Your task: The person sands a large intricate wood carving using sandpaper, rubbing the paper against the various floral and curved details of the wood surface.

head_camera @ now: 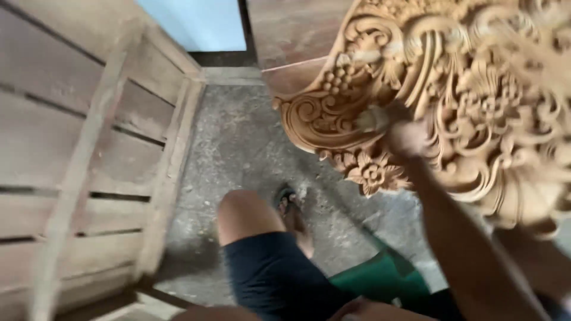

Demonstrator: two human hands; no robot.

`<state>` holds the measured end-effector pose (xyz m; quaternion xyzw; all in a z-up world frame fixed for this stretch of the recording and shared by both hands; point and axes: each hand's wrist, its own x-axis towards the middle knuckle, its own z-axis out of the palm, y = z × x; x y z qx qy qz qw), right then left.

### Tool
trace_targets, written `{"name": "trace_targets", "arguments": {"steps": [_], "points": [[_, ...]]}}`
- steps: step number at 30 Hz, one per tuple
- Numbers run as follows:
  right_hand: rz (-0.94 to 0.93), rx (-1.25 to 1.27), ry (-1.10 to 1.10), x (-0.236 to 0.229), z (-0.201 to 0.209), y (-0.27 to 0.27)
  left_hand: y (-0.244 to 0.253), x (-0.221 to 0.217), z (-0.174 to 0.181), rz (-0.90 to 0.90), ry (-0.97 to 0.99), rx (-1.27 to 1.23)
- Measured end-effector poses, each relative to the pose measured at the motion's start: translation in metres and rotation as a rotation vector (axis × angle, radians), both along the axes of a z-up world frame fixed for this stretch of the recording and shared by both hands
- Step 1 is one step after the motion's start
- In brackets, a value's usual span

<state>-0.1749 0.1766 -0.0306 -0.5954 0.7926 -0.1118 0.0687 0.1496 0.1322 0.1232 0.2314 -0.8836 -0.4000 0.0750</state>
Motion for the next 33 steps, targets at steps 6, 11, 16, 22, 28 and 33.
{"name": "trace_targets", "arguments": {"steps": [6,11,16,22,28,33], "points": [[0.151,-0.316,0.002,0.076,0.046,0.052,0.003,-0.009,0.014,0.042,0.105,0.097],[0.216,-0.517,0.272,0.111,0.098,0.140,0.024,-0.045,0.010,0.154,-0.096,0.452],[0.193,-0.196,0.428,0.099,0.113,0.207,0.077,-0.073,-0.041,0.128,0.222,0.854],[-0.199,-0.395,-0.505,0.083,0.128,0.228,0.093,-0.087,-0.047,0.130,0.386,0.078],[-0.563,-0.437,-0.754,0.093,0.100,0.199,0.117,-0.114,-0.023,-0.135,0.519,-0.379],[-0.536,-0.385,-0.916,0.068,0.083,0.191,0.120,-0.138,-0.053,-0.156,0.472,-0.486]]}}
